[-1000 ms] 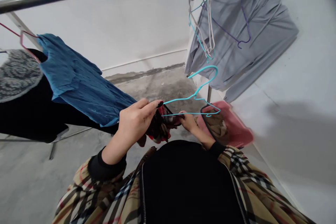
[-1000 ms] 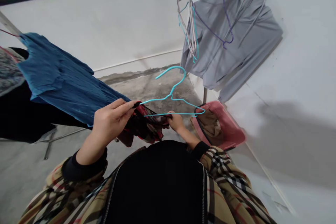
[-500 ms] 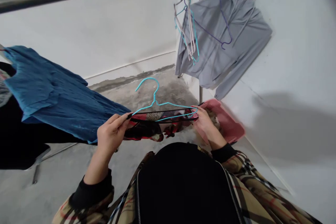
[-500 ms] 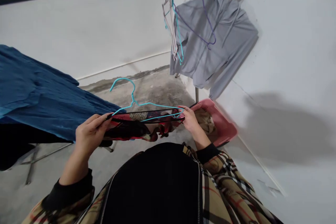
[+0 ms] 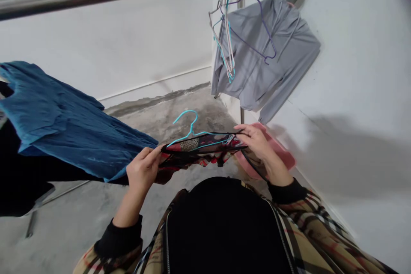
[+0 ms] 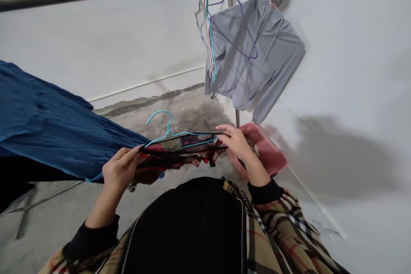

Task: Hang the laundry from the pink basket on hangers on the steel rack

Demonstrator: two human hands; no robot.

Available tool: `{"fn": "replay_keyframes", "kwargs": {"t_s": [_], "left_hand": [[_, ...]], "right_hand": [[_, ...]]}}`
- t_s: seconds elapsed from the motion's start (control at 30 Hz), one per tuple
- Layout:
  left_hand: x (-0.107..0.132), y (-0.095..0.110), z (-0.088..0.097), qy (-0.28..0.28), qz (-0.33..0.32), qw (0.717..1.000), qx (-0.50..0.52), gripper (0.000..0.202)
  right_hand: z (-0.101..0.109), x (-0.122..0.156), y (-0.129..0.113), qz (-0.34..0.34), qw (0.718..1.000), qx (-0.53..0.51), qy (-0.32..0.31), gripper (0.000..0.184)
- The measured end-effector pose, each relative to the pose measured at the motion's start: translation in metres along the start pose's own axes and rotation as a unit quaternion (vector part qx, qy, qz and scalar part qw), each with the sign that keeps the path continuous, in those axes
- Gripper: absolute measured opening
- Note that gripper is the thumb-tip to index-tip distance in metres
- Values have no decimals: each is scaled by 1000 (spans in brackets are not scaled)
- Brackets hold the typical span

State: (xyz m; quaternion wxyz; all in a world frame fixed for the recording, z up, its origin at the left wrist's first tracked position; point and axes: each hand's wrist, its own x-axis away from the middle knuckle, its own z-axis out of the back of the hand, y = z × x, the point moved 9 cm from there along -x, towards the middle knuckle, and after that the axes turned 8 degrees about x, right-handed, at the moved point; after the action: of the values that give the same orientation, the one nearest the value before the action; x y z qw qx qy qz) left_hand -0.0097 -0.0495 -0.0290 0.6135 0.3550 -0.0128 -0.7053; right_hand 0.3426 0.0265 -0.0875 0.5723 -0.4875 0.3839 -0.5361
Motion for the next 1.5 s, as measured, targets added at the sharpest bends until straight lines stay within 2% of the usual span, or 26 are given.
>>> {"fn": "replay_keyframes", "kwargs": {"t_s": [0.03,0.07,0.1,0.17,0.2,0.23,0.3,0.37,0.43,0.57,0.63,0.73,0.9,1.1,1.3,1.4,1.5], "left_hand": [[0,-2,0,9,12,1000,27,24],[1,-5,1,18,25,998,57,23],[1,-7,1,23,34,995,87,23],[-1,-10,2,18,42,990,135,22],[-2,-9,1,8,43,988,150,21],[-3,-9,1,-3,43,986,162,20],[-5,-7,1,-19,44,982,183,19],[-8,-5,1,-27,46,978,200,18],[-10,-3,0,-34,45,975,217,18],[-11,-4,-5,-61,55,969,234,20],[-11,-9,-5,-74,62,969,226,22],[-8,-23,1,-72,79,971,212,27],[0,-51,14,-22,145,959,240,23],[-1,-59,15,28,172,950,260,23],[1,-79,21,75,257,904,333,27],[-1,-78,9,37,253,901,352,27],[3,-70,-24,-58,237,897,368,45]], "right_hand": [[-7,6,-8,24,996,50,-73,41],[-10,12,-16,51,987,95,-117,47],[-4,15,-24,81,981,133,-116,48],[22,15,-40,142,970,195,-5,44],[35,15,-49,171,957,226,63,42],[41,16,-57,199,938,264,104,40],[33,12,-67,245,901,344,98,38],[15,8,-72,275,874,399,40,33],[1,6,-75,289,859,422,-2,31],[-7,7,-77,301,861,409,-34,35],[-1,10,-78,317,865,388,-23,35],[18,15,-80,342,866,365,27,31],[41,17,-76,343,865,360,74,28],[44,16,-80,343,873,340,71,27],[49,19,-82,352,866,351,58,26],[48,20,-82,359,858,362,67,25],[47,20,-84,364,861,348,80,25]]}}
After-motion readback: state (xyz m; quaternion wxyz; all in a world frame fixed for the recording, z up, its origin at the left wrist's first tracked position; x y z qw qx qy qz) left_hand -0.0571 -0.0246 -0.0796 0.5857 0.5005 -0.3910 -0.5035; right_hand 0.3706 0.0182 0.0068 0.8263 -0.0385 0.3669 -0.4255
